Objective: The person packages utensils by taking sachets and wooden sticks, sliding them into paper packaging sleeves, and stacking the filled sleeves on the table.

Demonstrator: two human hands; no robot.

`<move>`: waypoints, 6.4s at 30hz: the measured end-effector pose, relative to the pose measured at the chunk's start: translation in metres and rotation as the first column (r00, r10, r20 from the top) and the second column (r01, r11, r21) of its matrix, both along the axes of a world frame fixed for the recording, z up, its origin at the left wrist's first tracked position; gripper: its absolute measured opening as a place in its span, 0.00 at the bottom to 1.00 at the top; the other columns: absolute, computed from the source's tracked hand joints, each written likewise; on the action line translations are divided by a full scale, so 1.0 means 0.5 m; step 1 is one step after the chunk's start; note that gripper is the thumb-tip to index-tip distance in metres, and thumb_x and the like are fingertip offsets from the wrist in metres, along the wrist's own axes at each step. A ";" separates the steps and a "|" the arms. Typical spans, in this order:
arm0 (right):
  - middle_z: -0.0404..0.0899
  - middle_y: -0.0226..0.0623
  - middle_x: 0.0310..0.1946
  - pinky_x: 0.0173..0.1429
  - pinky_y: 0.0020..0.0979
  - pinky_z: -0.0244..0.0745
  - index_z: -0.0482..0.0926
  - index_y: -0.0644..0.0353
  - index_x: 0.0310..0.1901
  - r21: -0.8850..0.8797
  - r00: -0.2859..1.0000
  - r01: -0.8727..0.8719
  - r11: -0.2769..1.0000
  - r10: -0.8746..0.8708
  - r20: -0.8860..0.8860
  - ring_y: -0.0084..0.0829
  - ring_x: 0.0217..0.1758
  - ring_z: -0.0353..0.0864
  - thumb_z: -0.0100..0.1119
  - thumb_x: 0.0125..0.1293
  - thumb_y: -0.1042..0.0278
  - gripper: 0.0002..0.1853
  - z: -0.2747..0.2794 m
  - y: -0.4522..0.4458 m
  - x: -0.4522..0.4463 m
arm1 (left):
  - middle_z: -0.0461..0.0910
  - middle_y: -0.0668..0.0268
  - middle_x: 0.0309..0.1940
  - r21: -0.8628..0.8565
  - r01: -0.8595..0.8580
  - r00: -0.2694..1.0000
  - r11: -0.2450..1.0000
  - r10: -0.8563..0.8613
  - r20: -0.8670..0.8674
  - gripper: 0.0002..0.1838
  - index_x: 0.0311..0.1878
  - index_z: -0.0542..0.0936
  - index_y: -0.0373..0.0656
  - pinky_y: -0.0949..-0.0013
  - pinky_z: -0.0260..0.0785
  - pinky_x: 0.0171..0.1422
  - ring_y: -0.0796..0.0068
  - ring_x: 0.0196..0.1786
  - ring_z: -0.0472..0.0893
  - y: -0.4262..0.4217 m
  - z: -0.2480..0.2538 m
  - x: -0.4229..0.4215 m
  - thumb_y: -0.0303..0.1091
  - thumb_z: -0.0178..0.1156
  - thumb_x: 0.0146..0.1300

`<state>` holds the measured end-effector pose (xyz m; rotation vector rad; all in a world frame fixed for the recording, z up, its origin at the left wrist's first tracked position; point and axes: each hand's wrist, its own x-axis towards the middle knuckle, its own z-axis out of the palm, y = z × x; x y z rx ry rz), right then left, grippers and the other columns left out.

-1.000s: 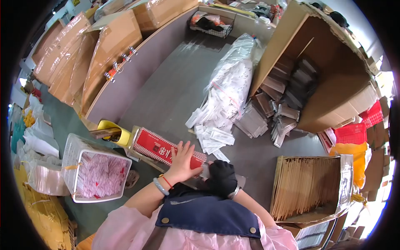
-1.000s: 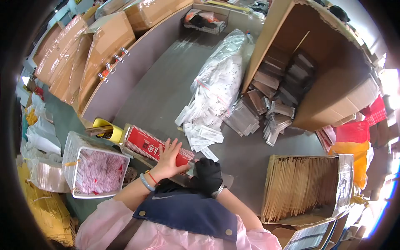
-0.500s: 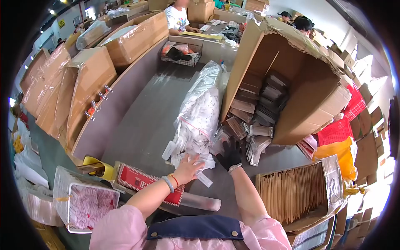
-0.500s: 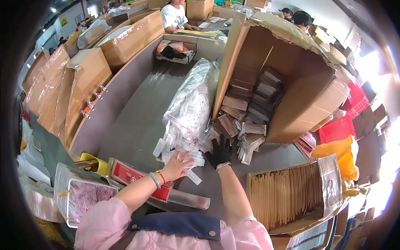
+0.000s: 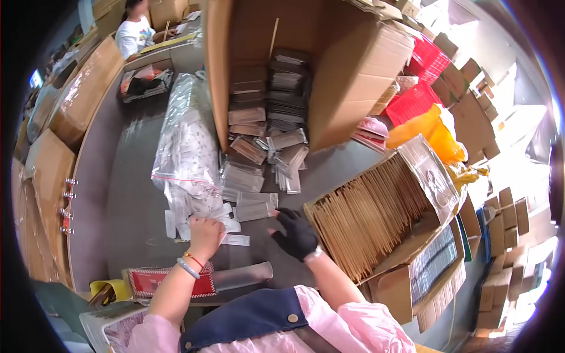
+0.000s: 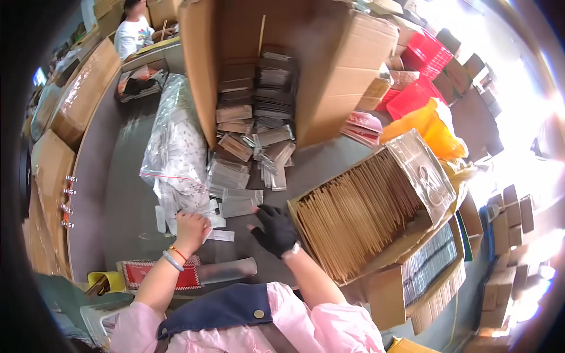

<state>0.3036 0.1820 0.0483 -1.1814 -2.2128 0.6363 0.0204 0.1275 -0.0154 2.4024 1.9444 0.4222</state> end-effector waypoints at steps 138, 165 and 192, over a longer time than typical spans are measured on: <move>0.78 0.46 0.52 0.63 0.42 0.70 0.78 0.62 0.54 0.013 0.992 0.062 0.998 -0.063 0.110 0.48 0.57 0.76 0.72 0.52 0.72 0.25 0.007 -0.084 0.068 | 0.83 0.46 0.38 -0.316 -0.528 0.706 0.789 0.614 0.352 0.16 0.48 0.79 0.38 0.49 0.74 0.50 0.44 0.45 0.82 -0.085 0.015 -0.148 0.33 0.65 0.58; 0.80 0.51 0.48 0.59 0.46 0.72 0.80 0.67 0.49 0.203 0.481 0.728 0.655 -0.699 0.529 0.51 0.54 0.77 0.58 0.61 0.70 0.15 -0.073 0.009 0.483 | 0.75 0.58 0.51 -0.154 -0.094 0.975 0.984 0.122 0.185 0.18 0.45 0.80 0.44 0.49 0.67 0.55 0.51 0.58 0.71 0.170 -0.026 0.153 0.29 0.69 0.48; 0.77 0.40 0.28 0.38 0.44 0.75 0.80 0.48 0.57 -0.113 0.823 -0.362 0.926 0.374 0.428 0.45 0.34 0.80 0.63 0.62 0.65 0.20 -0.093 -0.155 -0.002 | 0.75 0.64 0.54 -0.196 -0.033 0.986 0.980 0.063 0.151 0.36 0.56 0.79 0.43 0.52 0.60 0.66 0.58 0.60 0.70 -0.267 0.143 -0.006 0.39 0.78 0.39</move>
